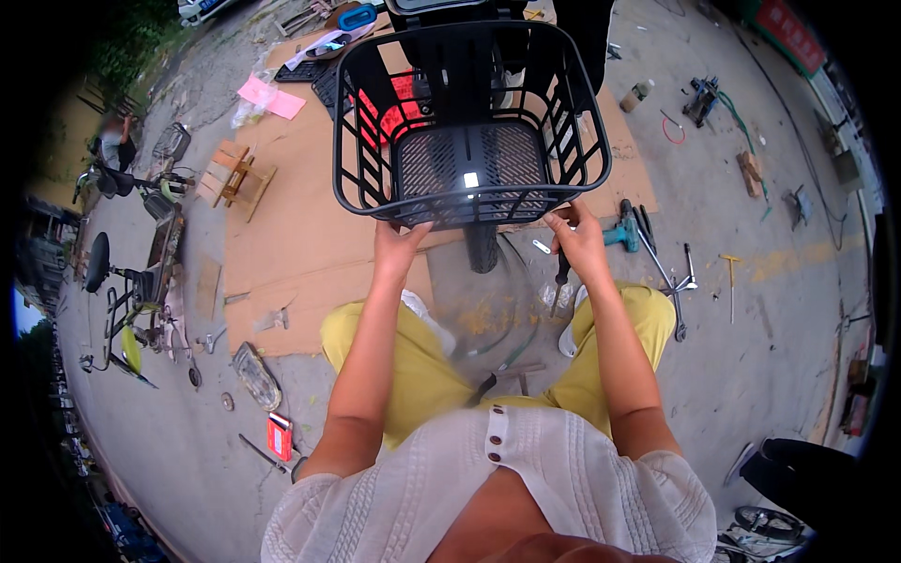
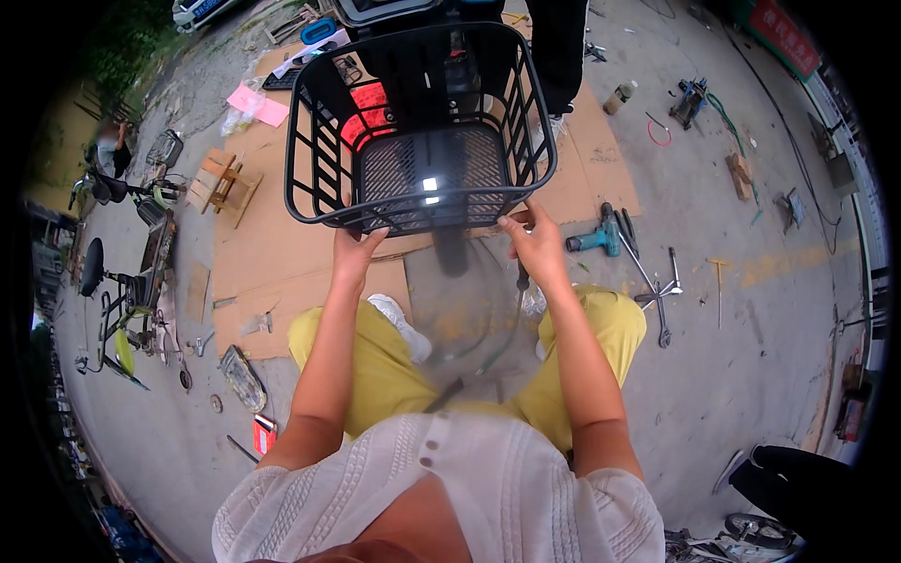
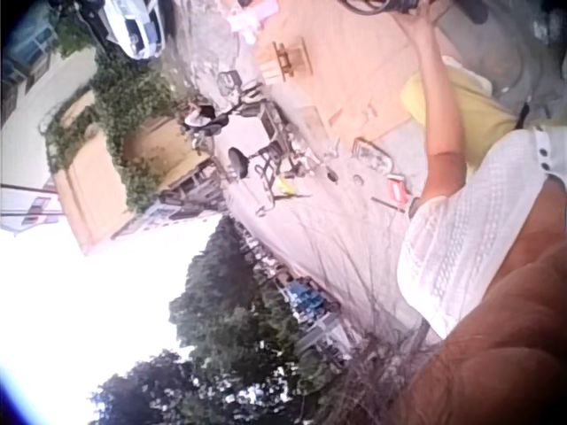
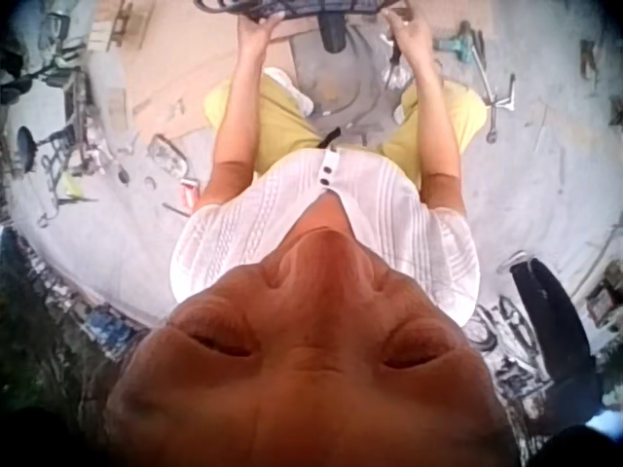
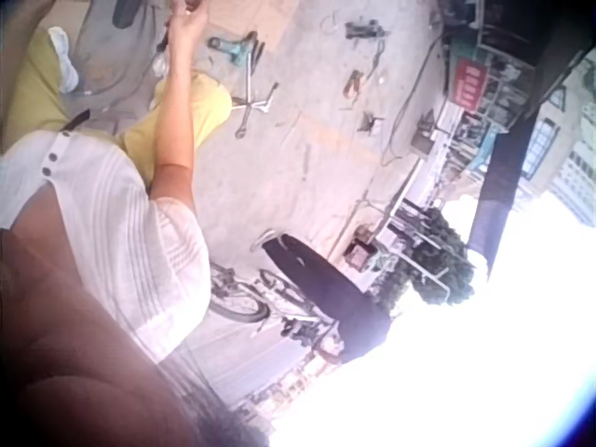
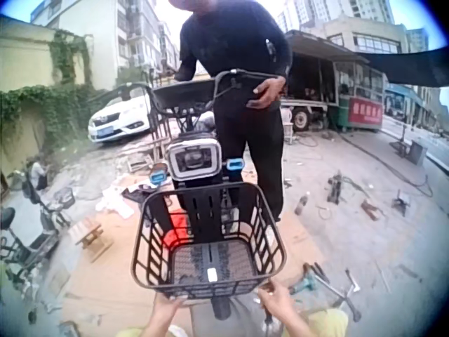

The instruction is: The person sits on the ground and uses a screwdriver to tighten screws on a black plastic basket attached to a scooter. They handle small metal parts and fasteners while securing the basket to the vehicle frame.

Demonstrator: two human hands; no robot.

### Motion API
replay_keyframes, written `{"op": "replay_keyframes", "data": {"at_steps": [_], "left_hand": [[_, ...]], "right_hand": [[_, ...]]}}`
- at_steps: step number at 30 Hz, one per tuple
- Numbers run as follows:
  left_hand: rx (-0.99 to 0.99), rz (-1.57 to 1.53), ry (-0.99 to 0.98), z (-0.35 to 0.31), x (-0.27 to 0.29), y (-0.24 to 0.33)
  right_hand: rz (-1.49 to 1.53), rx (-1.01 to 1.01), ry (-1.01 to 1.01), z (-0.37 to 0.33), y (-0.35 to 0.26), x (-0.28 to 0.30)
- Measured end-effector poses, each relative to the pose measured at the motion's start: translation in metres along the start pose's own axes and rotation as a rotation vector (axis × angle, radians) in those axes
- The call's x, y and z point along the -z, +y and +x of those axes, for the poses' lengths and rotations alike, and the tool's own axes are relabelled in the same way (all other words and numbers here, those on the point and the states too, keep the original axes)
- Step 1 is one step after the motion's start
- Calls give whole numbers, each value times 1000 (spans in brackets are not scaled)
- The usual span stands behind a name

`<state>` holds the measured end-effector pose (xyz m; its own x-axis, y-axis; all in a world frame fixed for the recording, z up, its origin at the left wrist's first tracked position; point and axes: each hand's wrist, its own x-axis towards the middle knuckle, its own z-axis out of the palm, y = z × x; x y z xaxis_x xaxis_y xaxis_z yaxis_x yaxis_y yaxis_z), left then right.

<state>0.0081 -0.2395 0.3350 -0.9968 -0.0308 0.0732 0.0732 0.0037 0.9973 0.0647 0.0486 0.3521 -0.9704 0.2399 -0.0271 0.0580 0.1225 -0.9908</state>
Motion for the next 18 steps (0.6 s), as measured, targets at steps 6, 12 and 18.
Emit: {"op": "replay_keyframes", "data": {"at_steps": [6, 12, 18], "left_hand": [[-26, 3, 46, 8, -6, -9], [-92, 44, 73, 4, -15, -6], [-73, 4, 75, 4, -17, -2]], "right_hand": [[-6, 29, 17, 6, 2, -2], [53, 42, 48, 10, 5, -4], [67, 37, 28, 15, 12, -3]]}}
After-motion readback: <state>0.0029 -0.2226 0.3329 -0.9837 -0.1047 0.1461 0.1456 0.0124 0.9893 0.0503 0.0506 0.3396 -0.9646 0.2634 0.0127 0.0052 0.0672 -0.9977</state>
